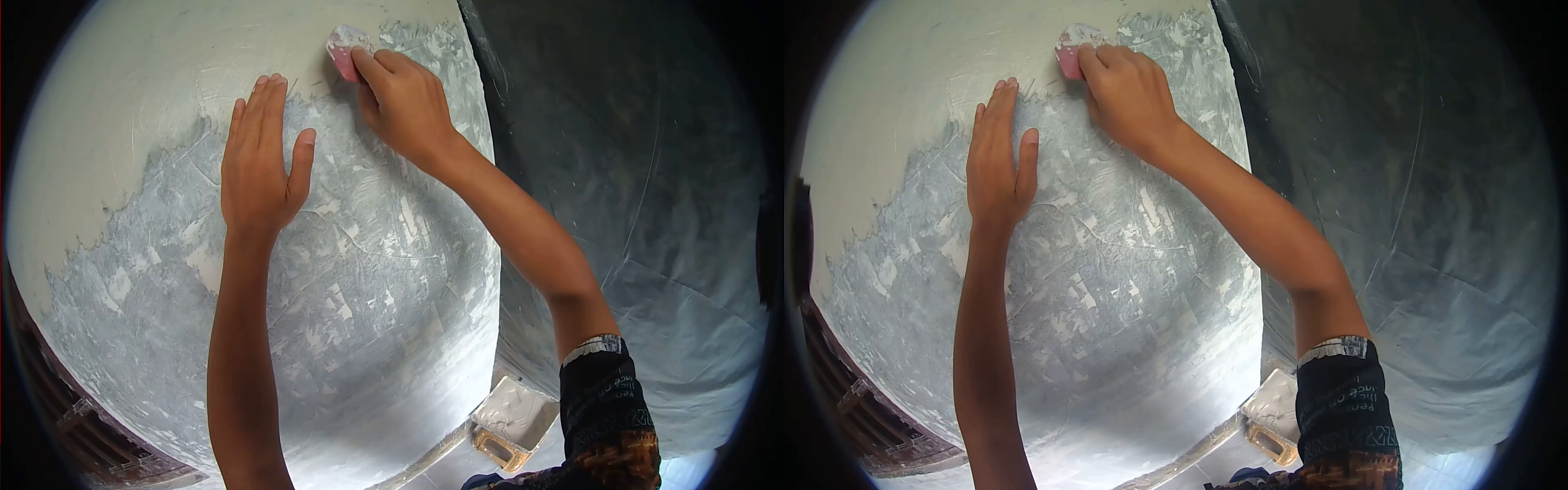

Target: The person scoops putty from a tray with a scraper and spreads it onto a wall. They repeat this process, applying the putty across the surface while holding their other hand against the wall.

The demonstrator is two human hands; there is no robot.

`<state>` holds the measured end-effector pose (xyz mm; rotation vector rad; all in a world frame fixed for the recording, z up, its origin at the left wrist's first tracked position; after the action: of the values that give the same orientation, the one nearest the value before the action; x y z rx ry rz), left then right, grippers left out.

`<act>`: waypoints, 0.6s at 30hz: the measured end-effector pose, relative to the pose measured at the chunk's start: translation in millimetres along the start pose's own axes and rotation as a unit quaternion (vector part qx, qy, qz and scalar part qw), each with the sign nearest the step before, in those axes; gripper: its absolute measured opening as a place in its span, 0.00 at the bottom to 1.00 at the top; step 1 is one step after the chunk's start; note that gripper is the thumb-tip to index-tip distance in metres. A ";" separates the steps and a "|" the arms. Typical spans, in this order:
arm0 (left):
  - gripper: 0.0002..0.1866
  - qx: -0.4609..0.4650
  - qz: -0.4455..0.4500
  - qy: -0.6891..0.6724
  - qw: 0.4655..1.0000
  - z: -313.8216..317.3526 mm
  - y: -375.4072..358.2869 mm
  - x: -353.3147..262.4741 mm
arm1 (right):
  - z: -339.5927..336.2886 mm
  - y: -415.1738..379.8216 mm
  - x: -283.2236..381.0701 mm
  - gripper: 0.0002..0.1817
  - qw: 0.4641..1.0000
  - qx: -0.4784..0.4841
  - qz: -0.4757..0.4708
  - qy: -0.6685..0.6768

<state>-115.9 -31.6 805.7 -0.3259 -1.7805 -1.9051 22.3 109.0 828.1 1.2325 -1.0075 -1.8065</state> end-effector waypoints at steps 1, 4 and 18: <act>0.28 -0.001 0.001 0.005 1.000 0.5 -0.3 0.3 | 5.1 9.8 -14.9 0.12 0.999 -0.002 0.026 -0.032; 0.27 0.015 -0.012 0.008 1.000 1.5 -2.3 0.5 | 21.7 20.7 -43.9 0.11 0.997 -0.011 0.032 -0.076; 0.27 0.015 -0.015 0.003 1.000 1.6 -2.1 1.2 | 15.4 11.4 -31.0 0.09 0.998 -0.033 0.031 -0.039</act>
<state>-118.2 -30.3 804.7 -0.2846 -1.8178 -1.8961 18.0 134.4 854.0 1.0870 -1.0092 -1.8368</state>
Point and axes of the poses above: each hand's wrist, its own y-axis towards the middle knuckle, its own z-axis out of the palm, x = y × z, the point moved 2 cm from there along y, towards the middle knuckle, and after that the axes turned 5 degrees about -x, right-handed, at the moved point
